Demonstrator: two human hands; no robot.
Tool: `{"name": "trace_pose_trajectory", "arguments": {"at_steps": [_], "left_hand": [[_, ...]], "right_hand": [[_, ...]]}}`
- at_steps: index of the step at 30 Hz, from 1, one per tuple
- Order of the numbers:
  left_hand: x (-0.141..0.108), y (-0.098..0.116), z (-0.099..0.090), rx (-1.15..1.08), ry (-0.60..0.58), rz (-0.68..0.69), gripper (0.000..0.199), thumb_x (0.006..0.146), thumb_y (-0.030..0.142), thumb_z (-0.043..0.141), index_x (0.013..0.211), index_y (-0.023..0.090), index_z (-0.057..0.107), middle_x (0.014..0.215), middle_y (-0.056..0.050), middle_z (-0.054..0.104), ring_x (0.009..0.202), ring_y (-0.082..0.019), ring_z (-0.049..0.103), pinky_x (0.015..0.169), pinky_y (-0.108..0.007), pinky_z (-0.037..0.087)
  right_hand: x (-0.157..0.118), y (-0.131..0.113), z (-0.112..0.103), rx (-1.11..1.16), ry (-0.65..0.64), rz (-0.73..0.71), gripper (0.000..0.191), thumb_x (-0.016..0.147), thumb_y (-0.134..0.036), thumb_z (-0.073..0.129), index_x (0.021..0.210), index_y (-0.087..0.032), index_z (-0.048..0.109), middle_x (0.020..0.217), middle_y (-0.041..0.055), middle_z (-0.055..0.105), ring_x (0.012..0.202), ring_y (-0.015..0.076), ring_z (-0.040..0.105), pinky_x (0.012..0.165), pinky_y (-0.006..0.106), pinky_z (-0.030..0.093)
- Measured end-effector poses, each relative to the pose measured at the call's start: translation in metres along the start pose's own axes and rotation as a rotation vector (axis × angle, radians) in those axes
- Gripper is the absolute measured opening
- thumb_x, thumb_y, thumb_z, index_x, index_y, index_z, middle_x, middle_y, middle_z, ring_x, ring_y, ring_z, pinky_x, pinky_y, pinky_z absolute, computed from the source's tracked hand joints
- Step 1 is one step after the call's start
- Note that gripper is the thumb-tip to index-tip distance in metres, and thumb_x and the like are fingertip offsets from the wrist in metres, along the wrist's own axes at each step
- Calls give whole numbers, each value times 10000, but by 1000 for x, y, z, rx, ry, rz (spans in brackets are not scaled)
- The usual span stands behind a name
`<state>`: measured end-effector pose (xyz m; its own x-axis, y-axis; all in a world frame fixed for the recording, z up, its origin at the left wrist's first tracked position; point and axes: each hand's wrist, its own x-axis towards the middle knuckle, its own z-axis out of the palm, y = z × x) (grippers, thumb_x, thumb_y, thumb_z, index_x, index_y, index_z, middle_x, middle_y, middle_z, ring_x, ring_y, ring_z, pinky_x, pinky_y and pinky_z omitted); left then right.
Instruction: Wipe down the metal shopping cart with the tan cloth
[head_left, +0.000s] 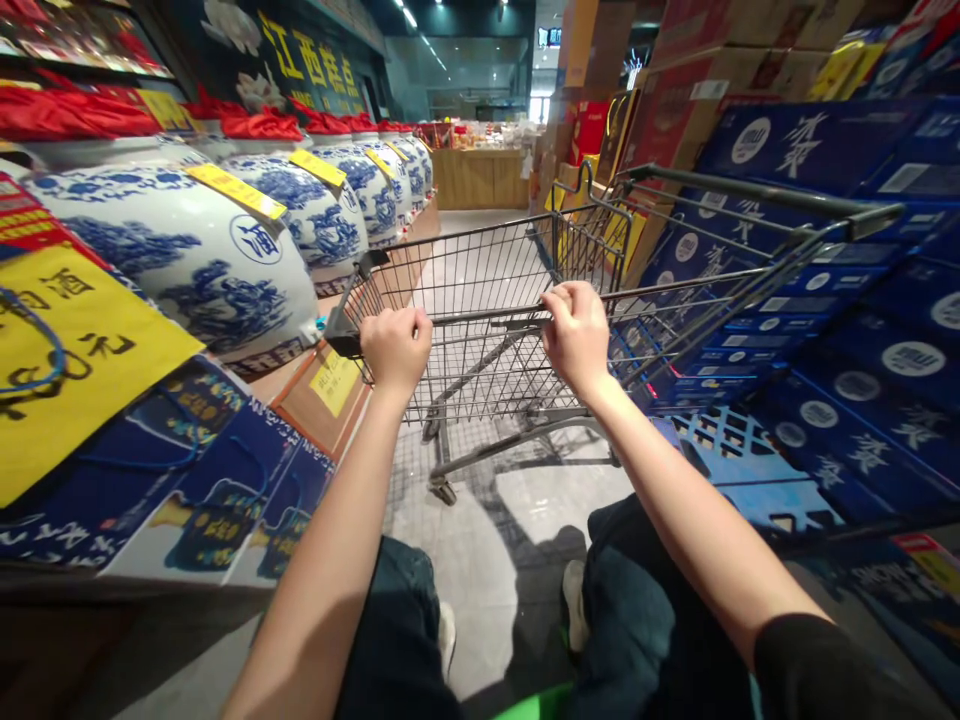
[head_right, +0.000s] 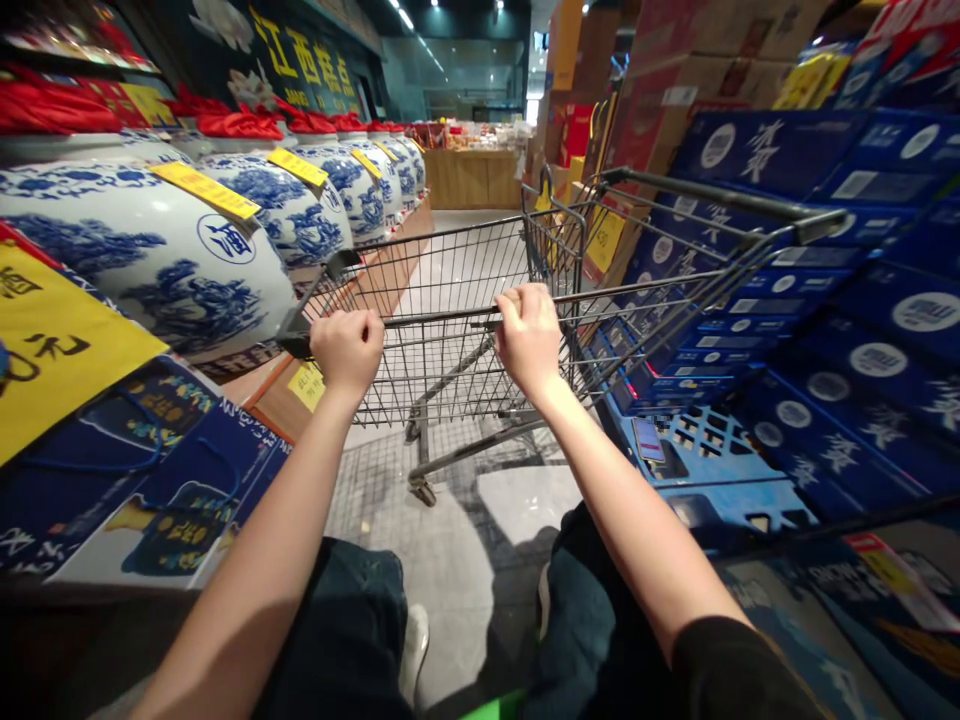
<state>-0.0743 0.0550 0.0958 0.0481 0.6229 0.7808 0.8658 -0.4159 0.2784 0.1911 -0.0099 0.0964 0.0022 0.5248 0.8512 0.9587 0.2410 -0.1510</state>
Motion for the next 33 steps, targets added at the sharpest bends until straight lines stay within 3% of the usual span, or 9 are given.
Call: {"name": "trace_pose_trajectory", "arguments": {"at_steps": [3, 6, 12, 17, 19, 24, 28, 31, 33], "left_hand": [[-7, -1, 2, -23, 72, 40, 333, 991, 319, 474, 666, 256, 441, 660, -53, 570, 784, -258, 527, 798, -422, 329], [-11, -7, 7, -27, 111, 88, 316, 988, 300, 483, 675, 255, 483, 666, -60, 577, 800, -270, 531, 826, -441, 336], [-10, -14, 15, -11, 127, 116, 319, 1009, 304, 468, 699, 256, 527, 687, -65, 607, 811, -272, 552, 817, -441, 350], [-7, -16, 10, -5, 79, 127, 320, 1011, 312, 459, 700, 256, 509, 687, -64, 622, 794, -267, 553, 809, -435, 348], [-6, -18, 6, -2, 49, 131, 317, 1011, 320, 457, 702, 257, 496, 686, -61, 618, 784, -263, 549, 802, -432, 342], [-5, -19, 3, 21, 30, 148, 318, 1013, 324, 425, 701, 263, 438, 677, -50, 586, 771, -257, 535, 793, -426, 327], [-5, -16, 6, 30, 65, 90, 342, 1010, 333, 439, 678, 265, 388, 652, -43, 545, 782, -259, 521, 807, -427, 323], [-4, -15, 6, 31, 86, 93, 353, 1008, 333, 440, 670, 266, 363, 640, -42, 538, 759, -255, 509, 789, -428, 316], [-3, -16, 6, 30, 94, 112, 349, 1007, 330, 439, 671, 266, 366, 639, -43, 546, 744, -251, 508, 766, -427, 309]], "right_hand": [[-2, -23, 10, 73, -24, -121, 471, 859, -49, 541, 1251, -217, 741, 1246, 145, 666, 1190, 302, 587, 1086, 523, 527], [1, -22, 6, 71, -39, -184, 416, 872, -104, 590, 1238, -211, 755, 1243, 148, 678, 1160, 298, 610, 1057, 501, 549], [5, 4, -3, -30, 61, 24, 260, 896, -144, 583, 1051, -213, 780, 1106, 134, 686, 1032, 297, 654, 952, 496, 593], [-8, -19, 10, 73, 29, -137, 481, 872, -91, 559, 1293, -241, 738, 1318, 141, 681, 1291, 316, 621, 1158, 564, 532], [-10, -16, 9, 112, 4, -172, 497, 876, -86, 560, 1310, -256, 733, 1356, 127, 679, 1328, 306, 609, 1214, 584, 488], [-7, 11, 3, 87, 83, -22, 363, 894, -124, 589, 1186, -230, 777, 1292, 146, 673, 1239, 311, 623, 1143, 595, 537], [-6, -16, 17, 22, 87, 6, 372, 887, -107, 584, 1191, -206, 775, 1249, 159, 668, 1229, 323, 599, 1112, 588, 545], [0, -45, 28, 15, 43, -107, 398, 890, -70, 562, 1191, -213, 779, 1235, 145, 693, 1180, 293, 610, 1134, 540, 519], [8, -50, 28, 28, -30, -179, 362, 903, -90, 570, 1171, -208, 783, 1210, 143, 700, 1112, 279, 616, 1046, 480, 542]]}}
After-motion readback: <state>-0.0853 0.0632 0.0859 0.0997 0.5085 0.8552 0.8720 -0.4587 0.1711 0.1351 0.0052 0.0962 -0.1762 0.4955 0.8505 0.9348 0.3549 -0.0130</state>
